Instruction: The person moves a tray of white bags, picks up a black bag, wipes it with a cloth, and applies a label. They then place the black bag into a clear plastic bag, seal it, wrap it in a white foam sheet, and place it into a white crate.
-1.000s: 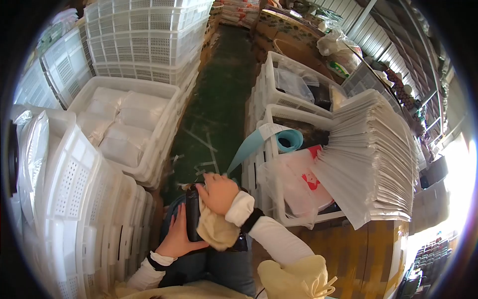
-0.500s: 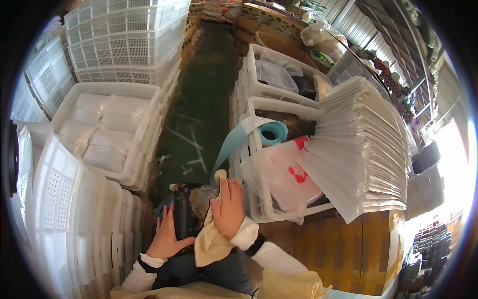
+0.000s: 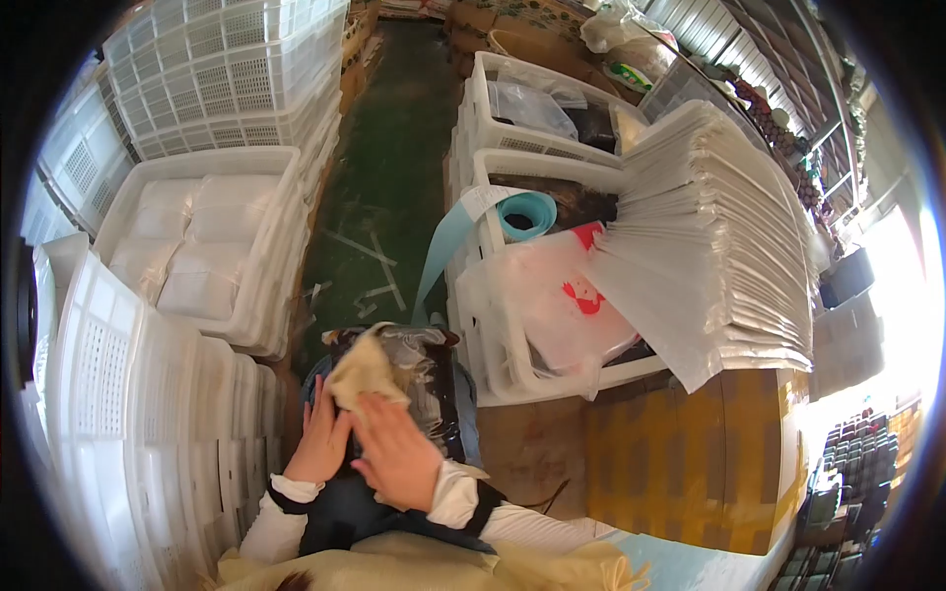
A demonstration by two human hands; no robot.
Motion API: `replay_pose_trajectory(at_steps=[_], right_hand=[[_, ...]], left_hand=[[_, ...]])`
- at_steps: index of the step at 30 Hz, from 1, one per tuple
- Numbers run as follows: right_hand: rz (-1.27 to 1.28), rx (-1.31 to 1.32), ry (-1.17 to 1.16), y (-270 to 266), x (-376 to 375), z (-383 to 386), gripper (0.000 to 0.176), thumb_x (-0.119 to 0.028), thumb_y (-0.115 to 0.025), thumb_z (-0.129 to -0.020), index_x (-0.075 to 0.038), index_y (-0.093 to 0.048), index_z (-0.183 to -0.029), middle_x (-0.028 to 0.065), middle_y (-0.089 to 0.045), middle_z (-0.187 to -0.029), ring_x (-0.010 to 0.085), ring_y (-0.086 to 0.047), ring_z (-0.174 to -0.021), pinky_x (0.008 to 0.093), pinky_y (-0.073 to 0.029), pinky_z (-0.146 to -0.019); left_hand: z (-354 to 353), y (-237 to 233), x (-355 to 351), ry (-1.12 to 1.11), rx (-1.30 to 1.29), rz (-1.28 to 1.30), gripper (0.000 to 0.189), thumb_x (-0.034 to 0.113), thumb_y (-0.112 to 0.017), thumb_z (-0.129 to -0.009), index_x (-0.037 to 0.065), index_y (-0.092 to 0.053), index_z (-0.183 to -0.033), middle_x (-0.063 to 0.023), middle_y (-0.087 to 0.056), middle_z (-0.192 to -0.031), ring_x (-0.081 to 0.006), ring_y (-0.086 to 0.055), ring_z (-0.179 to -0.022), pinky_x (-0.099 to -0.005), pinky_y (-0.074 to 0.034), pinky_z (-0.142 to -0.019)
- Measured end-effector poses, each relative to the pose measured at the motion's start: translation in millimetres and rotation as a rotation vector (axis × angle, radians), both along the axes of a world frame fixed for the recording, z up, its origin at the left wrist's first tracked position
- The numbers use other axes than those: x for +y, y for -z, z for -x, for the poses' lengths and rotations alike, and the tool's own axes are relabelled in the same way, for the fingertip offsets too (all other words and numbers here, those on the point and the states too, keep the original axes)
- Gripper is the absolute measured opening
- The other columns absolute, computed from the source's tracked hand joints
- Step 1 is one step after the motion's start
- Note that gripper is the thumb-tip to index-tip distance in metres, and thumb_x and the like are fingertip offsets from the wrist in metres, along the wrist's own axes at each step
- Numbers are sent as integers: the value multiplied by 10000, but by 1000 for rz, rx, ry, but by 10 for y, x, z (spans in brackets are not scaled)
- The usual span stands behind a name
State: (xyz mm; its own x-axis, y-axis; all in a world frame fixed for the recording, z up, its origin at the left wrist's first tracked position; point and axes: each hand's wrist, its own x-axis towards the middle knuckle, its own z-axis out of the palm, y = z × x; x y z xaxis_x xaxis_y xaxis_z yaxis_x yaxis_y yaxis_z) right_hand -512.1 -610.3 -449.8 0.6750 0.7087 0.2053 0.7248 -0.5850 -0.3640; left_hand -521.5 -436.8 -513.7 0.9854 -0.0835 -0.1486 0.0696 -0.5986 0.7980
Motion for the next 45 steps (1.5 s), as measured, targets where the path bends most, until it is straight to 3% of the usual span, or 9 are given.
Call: replay_pose_trajectory(at_steps=[4, 10, 12, 13, 17, 22, 30, 32, 45], right_hand=[[80, -159, -51, 161, 205, 167, 677, -346, -644, -756, 4, -418, -1290, 213, -361, -1365, 364, -367, -1252, 448, -293, -1034], [-211, -41, 435, 125, -316, 182, 677, -246, -636, -779, 39, -351, -1323, 264, -348, -1353, 416, -325, -1264, 436, -277, -1043], [-611, 445, 585, 388, -577, 42, 593, -206, -556, -861, 69, -316, -1329, 269, -344, -1360, 370, -299, -1299, 364, -255, -1058], [-697, 579, 496, 435, -693, -34, 536, -179, -469, -922, 72, -275, -1354, 220, -347, -1387, 271, -325, -1302, 291, -255, -1044], [-1016, 830, 427, 533, -788, -127, 535, -133, -453, -937, 52, -234, -1388, 105, -360, -1392, 162, -363, -1244, 262, -263, -1027], [-1535, 1265, 333, 411, -748, -21, 585, -139, -500, -916, 13, -223, -1408, 80, -367, -1385, 148, -389, -1218, 272, -293, -1012], [-1463, 970, -201, -726, -121, -133, 647, -207, -418, -914, 40, -101, -1422, 114, -90, -1505, 200, -80, -1385, 295, -37, -1095], [-1303, 615, -308, -879, 41, -315, 648, -198, -388, -909, 56, -77, -1417, 143, -46, -1508, 232, -42, -1394, 320, -6, -1096], [-977, 268, -155, -1000, 512, -347, 622, -199, -466, -886, -11, -194, -1413, 241, -182, -1447, 389, -174, -1339, 376, -144, -1082]], left_hand=[[-93, 162, 232, -14, 96, 475, 431, 136, -368, -935, 24, -330, -1350, -177, -238, -1450, -338, -138, -1370, -431, -129, -1098], [-99, -87, 139, -117, 5, 273, 469, 254, -393, -948, 2, -344, -1340, -186, -252, -1446, -351, -126, -1370, -410, -115, -1102], [-179, -189, 77, -104, 15, 268, 539, 317, -409, -940, -17, -309, -1352, -194, -240, -1448, -354, -125, -1369, -437, -103, -1099], [-200, -229, -26, -134, 23, 266, 773, 412, -551, -857, -52, -208, -1372, -241, -202, -1442, -371, -105, -1367, -464, -87, -1095], [-248, -351, -239, -220, 53, 159, 1148, 455, -777, -631, -104, -94, -1365, -309, -162, -1414, -414, -63, -1352, -470, -89, -1095], [-271, -359, -144, -222, 89, 369, 1092, 393, -806, -618, -82, -163, -1361, -246, -300, -1371, -324, -303, -1275, -367, -259, -1047], [-98, -667, -95, -182, 94, 1321, 935, 517, -751, -647, 64, -335, -1351, -95, -484, -1265, -223, -481, -1143, -367, -384, -982], [16, -743, -95, -236, 211, 1429, 866, 575, -671, -711, 94, -349, -1356, -80, -474, -1291, -228, -482, -1147, -381, -394, -986], [210, -857, -193, -333, 47, 1542, 823, 607, -589, -742, 107, -357, -1353, -73, -472, -1296, -233, -481, -1149, -383, -394, -985]])
